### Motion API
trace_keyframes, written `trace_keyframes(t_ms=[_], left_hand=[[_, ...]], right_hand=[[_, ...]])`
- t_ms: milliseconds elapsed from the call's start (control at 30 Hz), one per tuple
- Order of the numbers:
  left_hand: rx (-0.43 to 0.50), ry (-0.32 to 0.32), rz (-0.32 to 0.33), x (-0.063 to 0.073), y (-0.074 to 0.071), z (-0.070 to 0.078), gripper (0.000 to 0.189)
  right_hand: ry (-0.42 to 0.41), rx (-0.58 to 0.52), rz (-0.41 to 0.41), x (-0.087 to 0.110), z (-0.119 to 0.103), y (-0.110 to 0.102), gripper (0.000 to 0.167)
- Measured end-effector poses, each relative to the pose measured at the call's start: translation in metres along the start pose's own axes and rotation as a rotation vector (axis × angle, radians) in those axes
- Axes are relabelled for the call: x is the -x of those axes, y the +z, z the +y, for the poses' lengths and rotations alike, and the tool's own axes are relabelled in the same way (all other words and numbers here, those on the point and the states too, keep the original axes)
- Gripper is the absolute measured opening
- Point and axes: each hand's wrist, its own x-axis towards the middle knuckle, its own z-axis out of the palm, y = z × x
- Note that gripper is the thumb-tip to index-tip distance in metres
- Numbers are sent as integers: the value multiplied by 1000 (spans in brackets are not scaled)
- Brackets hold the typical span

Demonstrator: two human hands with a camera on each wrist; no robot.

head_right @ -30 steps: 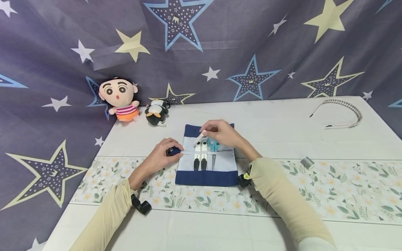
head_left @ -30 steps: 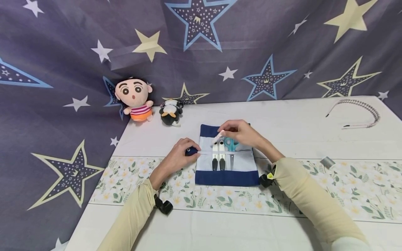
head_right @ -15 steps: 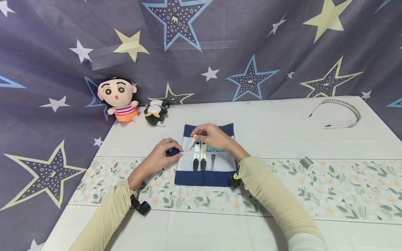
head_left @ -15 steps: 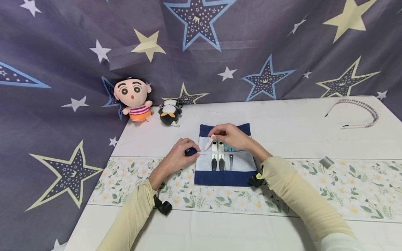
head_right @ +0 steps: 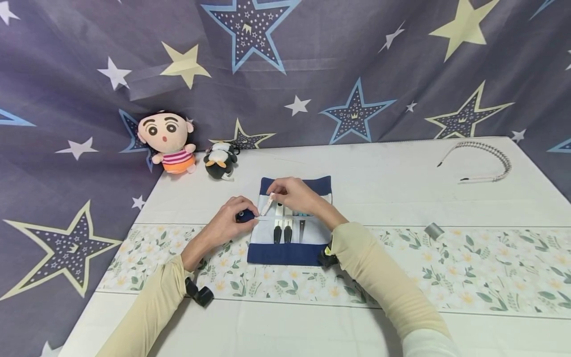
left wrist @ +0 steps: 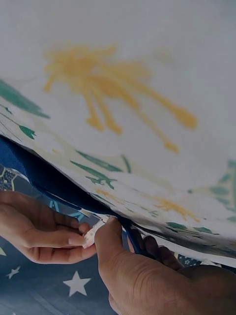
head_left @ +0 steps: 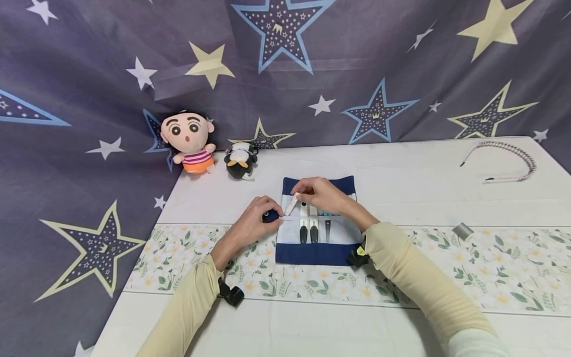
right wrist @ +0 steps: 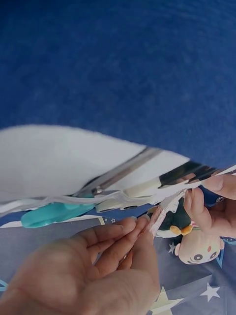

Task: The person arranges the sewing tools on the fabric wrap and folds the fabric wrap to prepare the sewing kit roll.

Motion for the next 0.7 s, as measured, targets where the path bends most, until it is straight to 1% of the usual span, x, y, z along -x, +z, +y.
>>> trace_keyframes(t_ms=[167,400,700], left_hand=[[2,17,0,0,0,-1,7],[1,23,3,1,0,-1,7],[5,41,5,0,0,0,8]], right_hand=[[15,-9,-14,-1,-2,0,19],[12,-15,-56,-6,-4,3,20],[4,-9,-69,-8,-4,4,20]])
